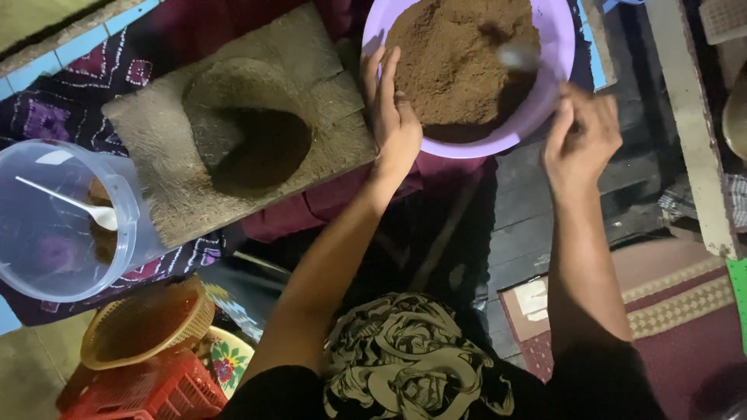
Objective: The person uses a spoon to scoop a brown powder from a stone grinder and transfers it into a purple bowl. They repeat this process, scraping the grinder and mixing the powder in the bowl.
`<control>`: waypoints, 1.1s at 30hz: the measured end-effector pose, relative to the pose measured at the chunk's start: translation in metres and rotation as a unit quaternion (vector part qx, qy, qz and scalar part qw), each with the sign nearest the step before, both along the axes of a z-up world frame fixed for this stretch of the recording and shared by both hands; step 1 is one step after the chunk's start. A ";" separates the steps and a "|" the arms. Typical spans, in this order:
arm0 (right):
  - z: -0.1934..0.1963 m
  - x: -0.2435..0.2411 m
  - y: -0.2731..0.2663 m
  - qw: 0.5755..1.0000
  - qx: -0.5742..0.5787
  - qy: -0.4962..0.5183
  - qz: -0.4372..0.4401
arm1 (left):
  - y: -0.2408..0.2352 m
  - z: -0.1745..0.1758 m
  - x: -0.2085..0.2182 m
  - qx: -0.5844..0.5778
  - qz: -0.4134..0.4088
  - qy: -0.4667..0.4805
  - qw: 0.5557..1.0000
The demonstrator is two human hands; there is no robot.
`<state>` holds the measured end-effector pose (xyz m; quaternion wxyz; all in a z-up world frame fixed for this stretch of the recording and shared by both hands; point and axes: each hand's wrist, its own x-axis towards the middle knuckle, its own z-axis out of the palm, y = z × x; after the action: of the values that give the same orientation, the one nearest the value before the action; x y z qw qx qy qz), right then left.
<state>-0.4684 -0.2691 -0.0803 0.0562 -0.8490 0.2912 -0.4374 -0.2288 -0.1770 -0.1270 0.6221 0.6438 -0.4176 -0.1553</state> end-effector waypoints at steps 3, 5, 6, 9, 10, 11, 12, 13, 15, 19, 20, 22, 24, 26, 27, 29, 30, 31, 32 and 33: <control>-0.039 -0.003 -0.013 0.996 0.011 0.082 -0.021 | -0.002 0.002 0.002 -0.010 0.011 -0.044 0.999; -0.016 0.021 0.010 0.997 0.012 0.069 0.011 | -0.002 0.002 0.002 -0.012 0.008 -0.040 0.999; -0.005 0.033 0.022 0.997 0.015 0.057 0.046 | -0.001 0.002 0.002 -0.011 0.008 -0.035 0.999; 0.013 0.040 0.043 0.997 -0.015 0.055 0.047 | 0.000 0.005 0.001 0.004 0.018 -0.036 0.999; 0.014 0.040 0.046 0.997 -0.015 0.054 0.048 | 0.001 0.005 0.000 0.003 0.019 -0.037 0.999; 0.015 0.039 0.049 0.996 0.012 0.041 0.074 | 0.001 0.006 0.000 0.003 0.015 -0.019 1.000; 0.017 0.039 0.052 0.994 0.038 0.028 0.100 | 0.002 0.007 -0.001 0.003 0.011 -0.001 1.000; 0.007 0.036 0.040 0.994 0.038 0.028 0.100 | 0.000 0.005 -0.001 0.003 0.012 0.000 1.000; -0.012 0.029 0.018 0.989 0.067 0.020 0.132 | -0.002 0.000 -0.001 0.000 0.028 -0.016 0.999; -0.007 0.028 -0.018 0.998 0.002 0.053 0.018 | -0.001 0.000 -0.001 -0.009 0.023 -0.019 1.000; 0.000 0.031 -0.016 0.999 0.029 0.021 0.024 | -0.001 0.000 -0.002 -0.007 0.022 -0.006 1.000; 0.001 0.033 -0.017 0.998 0.053 -0.014 0.033 | -0.003 0.000 0.000 -0.008 0.023 0.005 1.000; -0.012 0.029 -0.016 0.997 0.006 0.072 -0.019 | -0.004 -0.001 0.000 -0.001 0.027 -0.005 1.000; 0.001 0.026 -0.006 0.999 0.036 0.024 -0.025 | -0.002 0.002 -0.002 0.004 0.023 -0.017 1.000; 0.008 0.025 -0.002 0.997 0.066 -0.024 -0.026 | -0.001 0.003 -0.003 0.009 0.023 -0.028 0.999; 0.012 0.031 0.005 0.986 0.146 -0.073 -0.035 | 0.001 0.018 -0.004 0.001 0.018 -0.053 0.998; 0.014 0.033 0.009 0.966 0.225 -0.121 -0.043 | 0.001 0.025 -0.005 -0.009 0.010 -0.077 0.997; 0.007 0.030 0.003 0.966 0.222 -0.121 -0.042 | -0.002 0.029 -0.007 -0.012 0.011 -0.077 0.997; 0.000 0.027 -0.002 0.933 0.298 -0.193 -0.049 | -0.004 0.034 -0.009 -0.036 0.003 -0.057 0.998; -0.008 0.026 -0.007 0.889 0.375 -0.259 -0.051 | -0.005 0.038 -0.010 -0.058 0.000 -0.038 0.998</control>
<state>-0.4423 -0.2762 -0.0882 0.4215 -0.6051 0.4517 -0.5022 -0.2386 -0.1816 -0.0892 0.6423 0.6116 -0.4496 -0.1064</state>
